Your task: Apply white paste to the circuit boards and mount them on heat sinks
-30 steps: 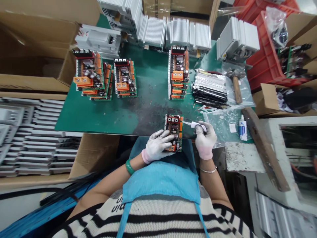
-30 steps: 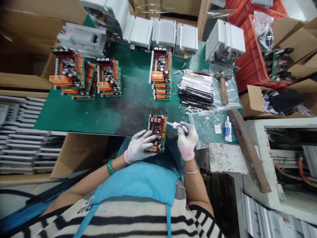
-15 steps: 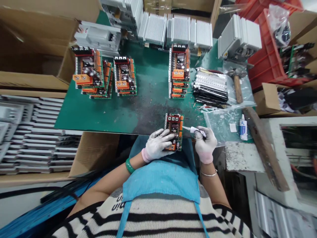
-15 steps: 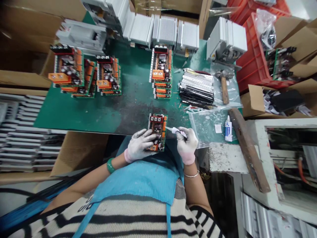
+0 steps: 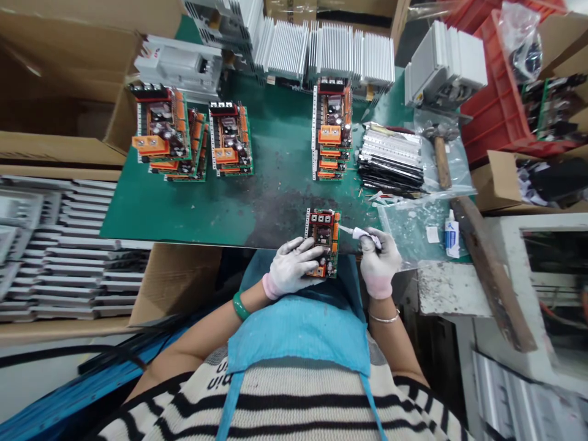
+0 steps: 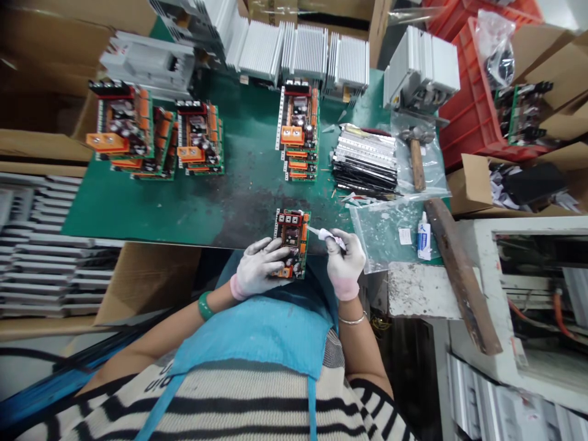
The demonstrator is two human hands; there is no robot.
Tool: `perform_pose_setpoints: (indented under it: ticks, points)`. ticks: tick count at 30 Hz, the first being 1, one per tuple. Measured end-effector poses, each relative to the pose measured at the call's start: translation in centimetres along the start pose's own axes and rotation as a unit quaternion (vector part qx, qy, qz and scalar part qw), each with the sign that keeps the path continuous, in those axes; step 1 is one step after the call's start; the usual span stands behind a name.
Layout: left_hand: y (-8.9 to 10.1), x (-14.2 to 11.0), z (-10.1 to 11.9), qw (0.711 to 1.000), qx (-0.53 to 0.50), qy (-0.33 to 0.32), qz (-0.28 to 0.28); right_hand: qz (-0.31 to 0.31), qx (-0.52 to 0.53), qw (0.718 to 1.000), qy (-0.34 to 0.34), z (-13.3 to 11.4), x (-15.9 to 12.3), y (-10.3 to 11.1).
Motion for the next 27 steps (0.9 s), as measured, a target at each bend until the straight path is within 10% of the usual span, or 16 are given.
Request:
perform_pose_setpoints:
  ticks: [27]
  points:
    - [-0.6, -0.4, -0.2, 0.999, 0.001, 0.018, -0.043, -0.061, 0.014, 0.994, 0.089, 0.2, -1.1, 0.9]
Point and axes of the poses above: each hand's wrist, its own x-axis towards the middle knuckle, its own y-axis out of the back of the hand, z = x × y, the point moved 4 cm from there along x, towards the middle knuckle, and after that the axes turned 5 degrees about y, right-handed, at the moved point
